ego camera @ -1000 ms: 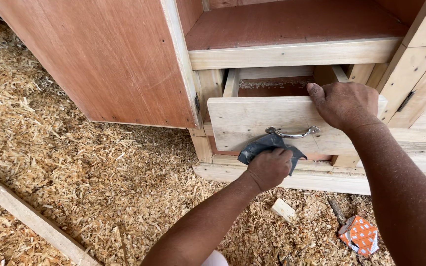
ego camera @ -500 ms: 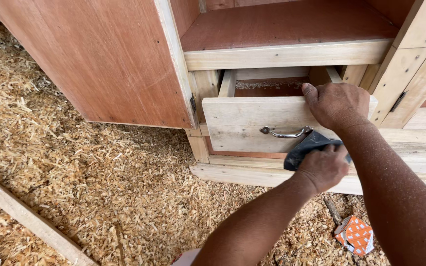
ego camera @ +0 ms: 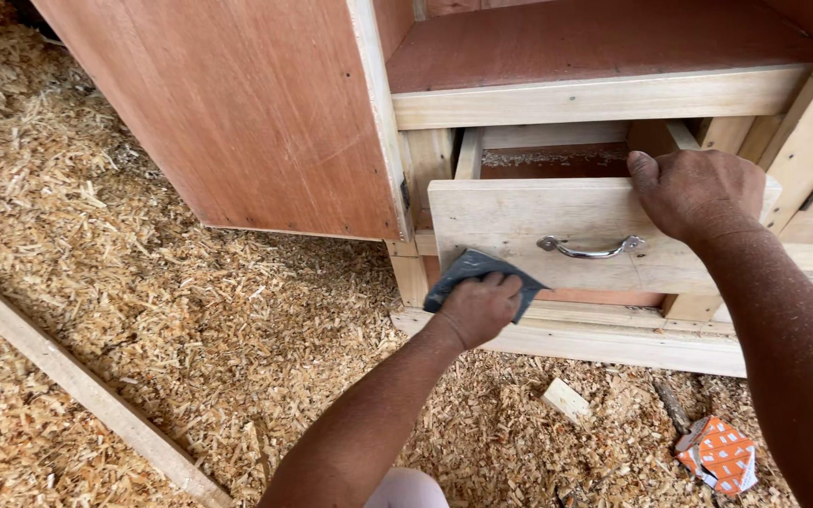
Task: The person sands the front face and edges of a wooden drawer on a cabinet using a piece of sandpaper held by hand. They hold the drawer steady with one hand while rubbing the sandpaper across the drawer front, edges, and surrounding frame surfaces throughout the episode.
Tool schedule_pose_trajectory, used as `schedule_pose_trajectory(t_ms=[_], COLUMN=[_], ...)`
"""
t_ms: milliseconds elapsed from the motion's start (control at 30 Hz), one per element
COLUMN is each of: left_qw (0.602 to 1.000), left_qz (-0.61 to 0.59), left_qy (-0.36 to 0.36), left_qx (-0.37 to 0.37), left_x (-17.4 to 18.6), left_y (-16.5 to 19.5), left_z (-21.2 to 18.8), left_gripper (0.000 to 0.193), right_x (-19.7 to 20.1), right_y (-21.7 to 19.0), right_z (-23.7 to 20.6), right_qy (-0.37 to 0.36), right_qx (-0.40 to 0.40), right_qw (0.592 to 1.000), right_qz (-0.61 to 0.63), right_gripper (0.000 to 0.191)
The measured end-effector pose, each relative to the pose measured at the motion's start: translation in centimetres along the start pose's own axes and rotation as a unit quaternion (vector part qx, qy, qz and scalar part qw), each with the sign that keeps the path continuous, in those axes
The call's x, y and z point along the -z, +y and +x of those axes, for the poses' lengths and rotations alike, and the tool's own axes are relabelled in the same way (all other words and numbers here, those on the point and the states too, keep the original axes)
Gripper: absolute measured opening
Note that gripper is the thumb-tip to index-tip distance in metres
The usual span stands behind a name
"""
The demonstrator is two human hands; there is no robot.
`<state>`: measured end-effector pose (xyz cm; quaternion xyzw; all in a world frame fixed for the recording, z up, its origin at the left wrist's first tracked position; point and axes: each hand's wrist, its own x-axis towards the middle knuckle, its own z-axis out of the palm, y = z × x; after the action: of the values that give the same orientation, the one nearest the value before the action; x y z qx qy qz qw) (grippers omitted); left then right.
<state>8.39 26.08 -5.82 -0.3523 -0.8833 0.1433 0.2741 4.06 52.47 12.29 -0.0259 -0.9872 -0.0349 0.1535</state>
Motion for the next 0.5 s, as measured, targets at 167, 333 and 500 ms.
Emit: schedule_pose_trajectory(t_ms=[167,333,500], left_qw=[0.996,0.978,0.927], left_qz=[-0.019,-0.095,-0.121], left_qy=[-0.033,0.172,0.297], left_qx=[0.084,0.071,0.193], left_x=[0.3,5.2,10.4], left_y=[-3.9,-4.6,-7.2], left_z=[-5.4,-6.9,-3.2], left_gripper=[0.020,0.025,0.042], right_x=[0.0,-0.3,-1.7], right_y=[-0.3,-0.5,1.1], right_z=[-0.1,0.3,1.4], right_qy=[-0.019,-0.015,0.013], right_qx=[-0.018,-0.024,-0.016], right_qw=[1.000,0.999,1.000], right_qz=[-0.015,-0.017,-0.023], right_gripper=[0.070,0.071,0.071])
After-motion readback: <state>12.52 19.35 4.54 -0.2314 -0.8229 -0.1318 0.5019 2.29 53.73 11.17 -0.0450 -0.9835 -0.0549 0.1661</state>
